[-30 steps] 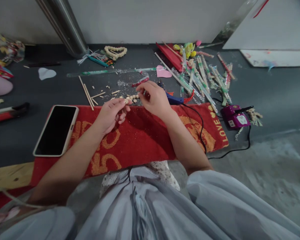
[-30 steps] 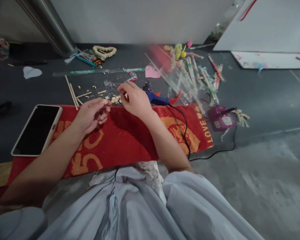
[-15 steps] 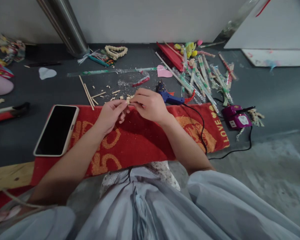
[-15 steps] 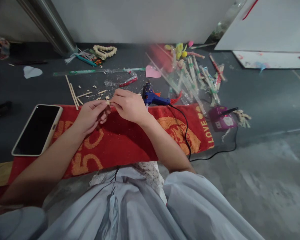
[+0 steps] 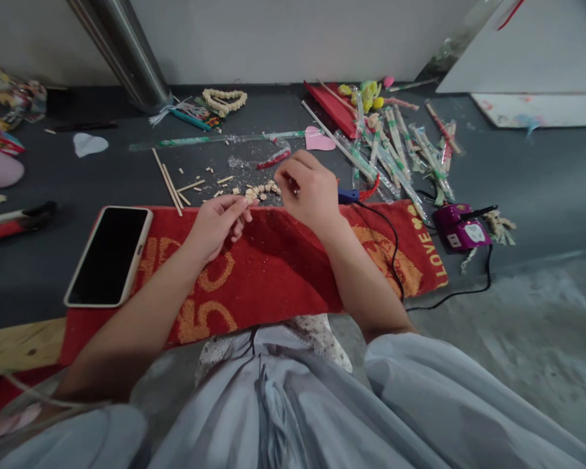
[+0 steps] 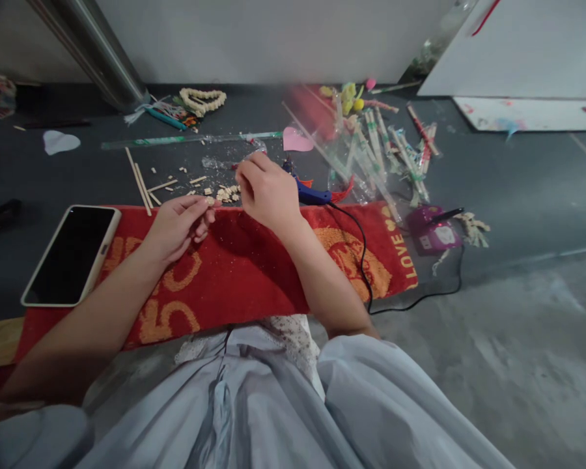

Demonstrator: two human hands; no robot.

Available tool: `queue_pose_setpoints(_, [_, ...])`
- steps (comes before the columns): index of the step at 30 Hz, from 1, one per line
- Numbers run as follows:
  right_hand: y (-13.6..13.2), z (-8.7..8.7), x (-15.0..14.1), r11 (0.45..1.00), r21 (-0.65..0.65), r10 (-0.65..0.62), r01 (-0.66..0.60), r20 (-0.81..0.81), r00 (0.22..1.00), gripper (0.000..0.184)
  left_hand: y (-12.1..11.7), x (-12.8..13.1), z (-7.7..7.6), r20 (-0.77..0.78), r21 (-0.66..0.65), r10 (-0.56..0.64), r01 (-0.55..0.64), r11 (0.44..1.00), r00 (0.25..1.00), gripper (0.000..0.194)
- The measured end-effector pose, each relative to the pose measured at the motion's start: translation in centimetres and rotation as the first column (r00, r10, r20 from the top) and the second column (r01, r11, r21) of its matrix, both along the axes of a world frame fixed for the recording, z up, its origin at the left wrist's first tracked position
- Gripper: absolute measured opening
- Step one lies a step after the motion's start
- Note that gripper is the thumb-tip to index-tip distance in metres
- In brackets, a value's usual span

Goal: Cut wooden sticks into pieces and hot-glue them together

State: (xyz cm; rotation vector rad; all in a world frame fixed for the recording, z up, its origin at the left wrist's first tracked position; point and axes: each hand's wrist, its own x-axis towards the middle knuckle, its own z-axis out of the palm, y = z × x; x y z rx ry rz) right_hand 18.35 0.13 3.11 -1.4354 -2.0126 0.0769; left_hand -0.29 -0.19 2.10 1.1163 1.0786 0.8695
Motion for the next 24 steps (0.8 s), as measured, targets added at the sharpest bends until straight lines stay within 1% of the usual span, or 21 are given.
queue_pose_setpoints(3, [0.5, -0.4, 0.7, 0.996, 0.004, -0.086, 0.086, -0.005, 0.996, 0.024, -0.1, 0.0, 0.1, -0.004, 0.016, -0.009, 0.009, 1.000, 1.000, 0.022])
queue_pose_setpoints(6, [1.0, -0.9, 0.8, 0.992, 0.018, -0.125, 0.125, 0.021, 0.992, 0.031, -0.1, -0.2, -0.2, -0.005, 0.043, -0.010, 0.010, 0.999, 1.000, 0.022])
queue_pose_setpoints(8, [1.1, -1.1, 0.6, 0.993, -0.006, -0.116, 0.117, 0.057, 0.992, 0.034, 0.0, -0.3, -0.5, -0.009, 0.075, -0.012, 0.012, 0.997, 1.000, 0.023])
queue_pose_setpoints(10, [1.0, -1.2, 0.3, 0.996, -0.040, -0.082, 0.085, 0.079, 0.994, 0.027, 0.1, -0.5, -0.8, -0.043, 0.118, -0.009, 0.014, 0.993, 0.999, 0.024])
queue_pose_setpoints(12, [0.9, -1.1, -0.1, 0.997, -0.058, -0.052, 0.055, 0.062, 0.997, 0.021, 0.1, -0.6, -1.1, -0.114, 0.175, 0.000, 0.021, 0.984, 0.993, 0.025])
queue_pose_setpoints(15, [0.6, -1.0, -0.6, 0.997, -0.068, -0.024, 0.024, 0.000, 1.000, 0.023, 0.1, -0.7, -1.2, -0.242, 0.328, 0.051, 0.032, 0.944, 0.969, 0.023])
queue_pose_setpoints(16, [0.5, -1.0, -0.7, 0.998, -0.066, 0.004, -0.006, -0.026, 1.000, 0.024, 0.1, -0.7, -1.2, -0.279, 0.380, 0.074, 0.039, 0.924, 0.957, 0.022])
queue_pose_setpoints(18, [0.4, -1.0, -0.9, 0.992, -0.043, 0.113, -0.117, -0.089, 0.990, 0.024, 0.0, -0.6, -1.2, -0.336, 0.455, 0.110, 0.059, 0.888, 0.935, 0.021])
queue_pose_setpoints(21, [0.2, -1.0, -1.0, 0.955, 0.015, 0.295, -0.297, -0.168, 0.941, 0.023, -0.2, -0.6, -1.2, -0.390, 0.482, 0.121, 0.090, 0.871, 0.913, 0.020])
queue_pose_setpoints(24, [0.2, -1.2, -1.0, 0.931, 0.023, 0.361, -0.364, -0.204, 0.910, 0.022, 0.0, -0.6, -1.4, -0.408, 0.488, 0.129, 0.097, 0.867, 0.904, 0.022])
